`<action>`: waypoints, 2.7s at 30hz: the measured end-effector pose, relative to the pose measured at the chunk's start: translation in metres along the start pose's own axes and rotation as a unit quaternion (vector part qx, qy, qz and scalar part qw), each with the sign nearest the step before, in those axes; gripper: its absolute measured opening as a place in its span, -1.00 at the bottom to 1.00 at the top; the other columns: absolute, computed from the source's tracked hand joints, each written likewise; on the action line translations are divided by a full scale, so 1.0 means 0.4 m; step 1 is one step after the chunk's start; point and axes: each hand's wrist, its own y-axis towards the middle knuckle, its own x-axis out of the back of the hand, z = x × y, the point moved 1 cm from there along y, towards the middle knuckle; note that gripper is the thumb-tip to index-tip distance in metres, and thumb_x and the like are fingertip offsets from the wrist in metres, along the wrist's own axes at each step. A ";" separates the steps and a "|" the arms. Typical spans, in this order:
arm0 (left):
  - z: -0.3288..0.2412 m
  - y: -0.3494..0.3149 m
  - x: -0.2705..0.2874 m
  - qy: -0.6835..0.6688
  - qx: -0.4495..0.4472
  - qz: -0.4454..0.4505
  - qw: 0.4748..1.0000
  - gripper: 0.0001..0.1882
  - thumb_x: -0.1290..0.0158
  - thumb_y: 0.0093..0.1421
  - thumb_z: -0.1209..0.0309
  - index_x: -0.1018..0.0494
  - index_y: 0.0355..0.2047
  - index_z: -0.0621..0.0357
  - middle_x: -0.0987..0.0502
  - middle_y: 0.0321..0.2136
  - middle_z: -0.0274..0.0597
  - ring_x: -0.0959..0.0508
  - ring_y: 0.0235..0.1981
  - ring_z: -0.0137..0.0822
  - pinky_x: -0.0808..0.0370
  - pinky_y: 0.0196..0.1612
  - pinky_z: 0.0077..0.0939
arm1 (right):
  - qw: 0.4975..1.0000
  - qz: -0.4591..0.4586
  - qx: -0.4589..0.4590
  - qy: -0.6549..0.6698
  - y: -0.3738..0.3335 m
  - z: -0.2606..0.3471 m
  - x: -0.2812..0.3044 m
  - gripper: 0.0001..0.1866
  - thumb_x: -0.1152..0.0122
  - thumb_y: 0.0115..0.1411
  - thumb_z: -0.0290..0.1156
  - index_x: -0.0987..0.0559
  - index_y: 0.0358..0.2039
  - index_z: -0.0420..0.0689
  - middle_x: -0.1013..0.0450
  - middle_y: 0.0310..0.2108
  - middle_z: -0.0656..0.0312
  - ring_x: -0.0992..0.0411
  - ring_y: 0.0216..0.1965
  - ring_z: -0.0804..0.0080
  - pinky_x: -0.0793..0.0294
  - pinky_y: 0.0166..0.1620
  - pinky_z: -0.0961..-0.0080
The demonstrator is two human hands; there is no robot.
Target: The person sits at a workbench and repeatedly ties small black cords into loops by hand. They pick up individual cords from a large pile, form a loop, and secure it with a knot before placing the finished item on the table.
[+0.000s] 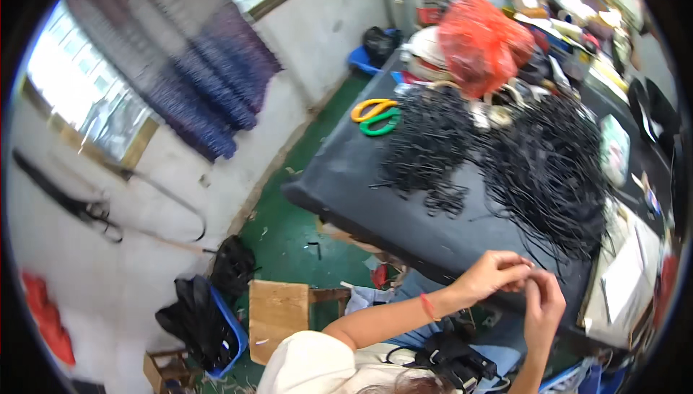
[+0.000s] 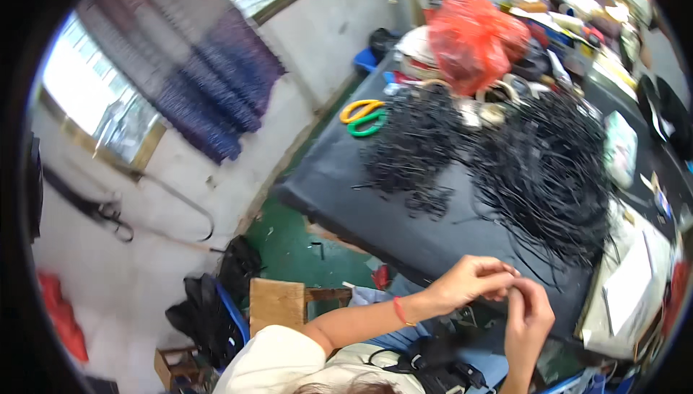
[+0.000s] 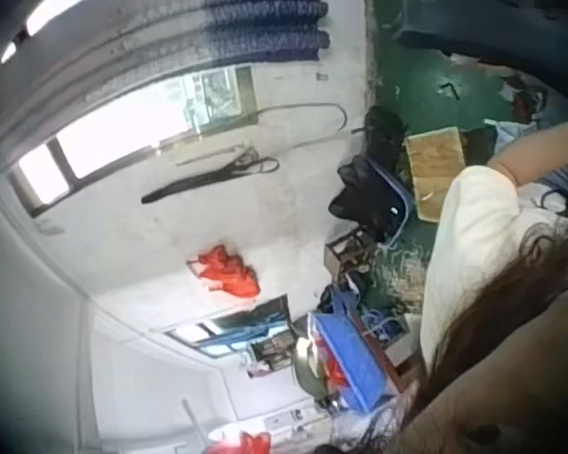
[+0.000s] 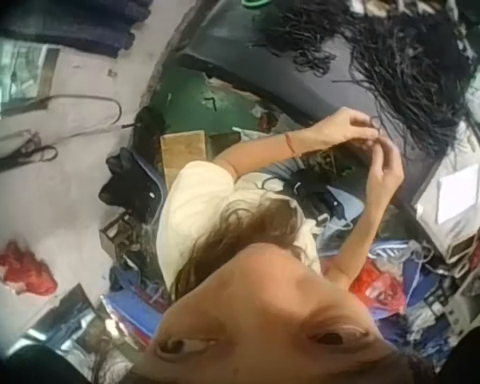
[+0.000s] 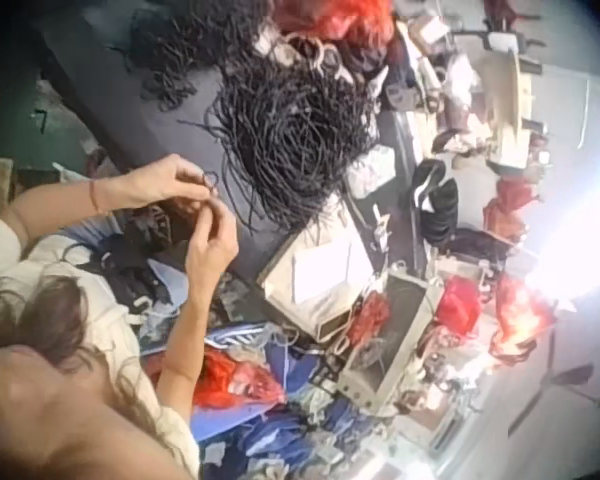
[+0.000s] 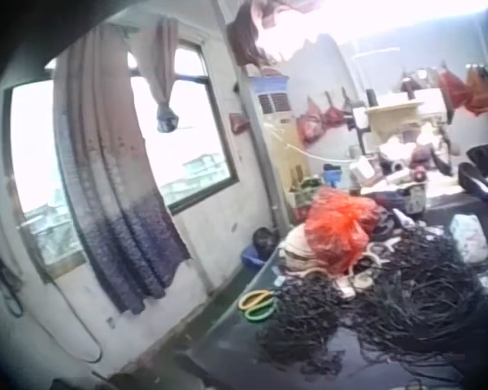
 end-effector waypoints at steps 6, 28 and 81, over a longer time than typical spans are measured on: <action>0.002 0.007 -0.045 0.076 -0.051 -0.007 0.996 -0.78 -0.03 0.16 0.40 -0.45 -0.29 0.35 -0.48 -0.49 -0.30 -0.45 -0.48 -0.56 -0.40 -0.40 -0.70 | 0.990 -0.051 -0.105 0.076 -0.017 0.019 0.007 -0.94 0.02 0.16 -0.62 -0.40 -0.33 -0.29 -0.38 -0.48 0.28 -0.33 -0.48 0.67 -0.33 -0.39 0.77; -0.048 -0.011 -0.018 -0.012 0.171 -0.016 0.985 -0.85 -0.01 0.16 0.45 -0.47 -0.32 0.31 -0.54 -0.45 -0.15 -0.57 -0.41 -0.39 -0.57 -0.30 -0.55 | 0.986 -0.073 0.094 -0.118 -0.021 0.009 0.029 -0.78 -0.20 -0.09 -0.67 -0.50 -0.35 -0.23 -0.39 -0.46 0.15 -0.39 -0.43 0.28 -0.41 -0.38 0.44; 0.013 -0.030 -0.063 0.108 -0.100 -0.113 0.983 -0.85 -0.06 0.07 0.61 -0.43 -0.30 0.33 -0.52 -0.39 -0.23 -0.51 -0.36 -0.50 -0.47 -0.25 -0.65 | 0.983 -0.089 -0.140 0.074 -0.047 0.019 0.008 -0.93 -0.17 -0.01 -0.56 -0.45 -0.52 -0.25 -0.40 -0.65 0.36 -0.31 -0.63 0.76 -0.29 -0.56 0.78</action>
